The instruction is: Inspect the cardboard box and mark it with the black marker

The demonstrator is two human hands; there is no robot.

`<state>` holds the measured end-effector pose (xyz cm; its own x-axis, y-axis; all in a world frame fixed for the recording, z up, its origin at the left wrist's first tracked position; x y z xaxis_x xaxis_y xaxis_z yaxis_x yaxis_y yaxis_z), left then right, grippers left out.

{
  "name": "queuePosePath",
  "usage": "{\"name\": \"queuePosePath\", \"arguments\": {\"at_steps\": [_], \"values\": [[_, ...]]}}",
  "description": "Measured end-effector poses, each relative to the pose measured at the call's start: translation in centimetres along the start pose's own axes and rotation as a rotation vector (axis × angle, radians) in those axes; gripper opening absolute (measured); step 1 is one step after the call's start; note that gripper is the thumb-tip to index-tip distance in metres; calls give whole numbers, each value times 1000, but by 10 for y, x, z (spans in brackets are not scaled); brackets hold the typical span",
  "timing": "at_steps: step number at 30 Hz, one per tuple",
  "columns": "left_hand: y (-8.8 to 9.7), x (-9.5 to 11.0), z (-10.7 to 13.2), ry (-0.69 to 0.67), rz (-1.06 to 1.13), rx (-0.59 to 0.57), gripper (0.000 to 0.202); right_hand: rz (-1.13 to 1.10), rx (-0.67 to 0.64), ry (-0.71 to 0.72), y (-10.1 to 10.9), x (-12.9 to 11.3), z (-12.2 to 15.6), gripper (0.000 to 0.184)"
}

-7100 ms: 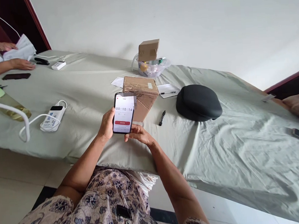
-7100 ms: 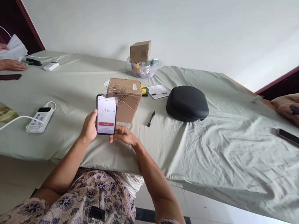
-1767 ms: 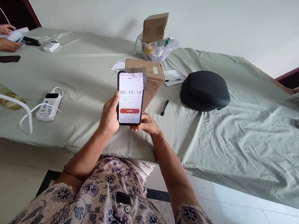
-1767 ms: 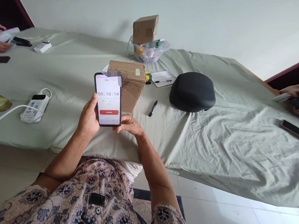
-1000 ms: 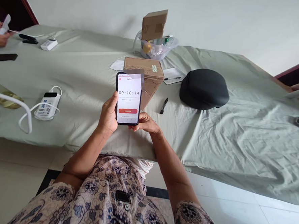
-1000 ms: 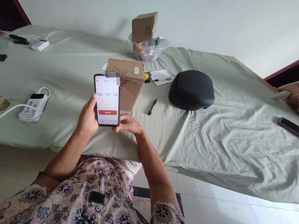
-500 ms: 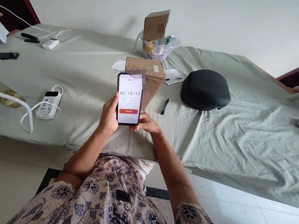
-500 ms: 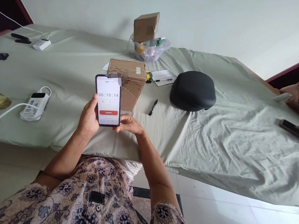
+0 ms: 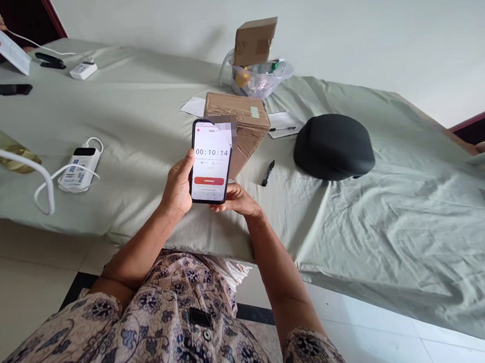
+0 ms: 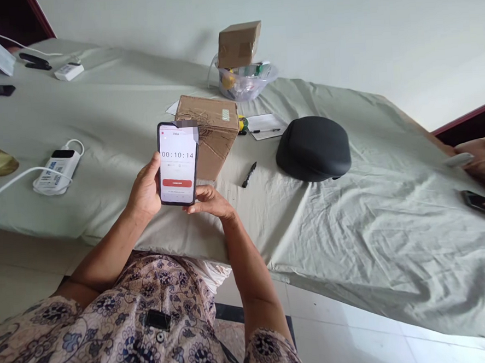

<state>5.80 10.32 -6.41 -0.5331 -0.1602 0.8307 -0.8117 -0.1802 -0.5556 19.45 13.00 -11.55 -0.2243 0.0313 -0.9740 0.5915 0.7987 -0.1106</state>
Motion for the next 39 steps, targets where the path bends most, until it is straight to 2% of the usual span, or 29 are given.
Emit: {"name": "queuePosePath", "arguments": {"at_steps": [39], "values": [[3,-4,1,20,16,-12,52,-2,-61,-36,0,4,1,33]]}}
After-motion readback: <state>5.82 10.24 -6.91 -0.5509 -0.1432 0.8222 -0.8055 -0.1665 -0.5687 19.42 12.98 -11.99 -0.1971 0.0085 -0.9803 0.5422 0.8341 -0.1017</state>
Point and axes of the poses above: each hand's wrist, its own z-axis away from the middle knuckle, its own y-axis out of the back of the hand, x = y × z, the point moved 6 cm from there along -z, towards the middle knuckle, and after that the axes turned 1 degree about -z, right-handed, at the moved point
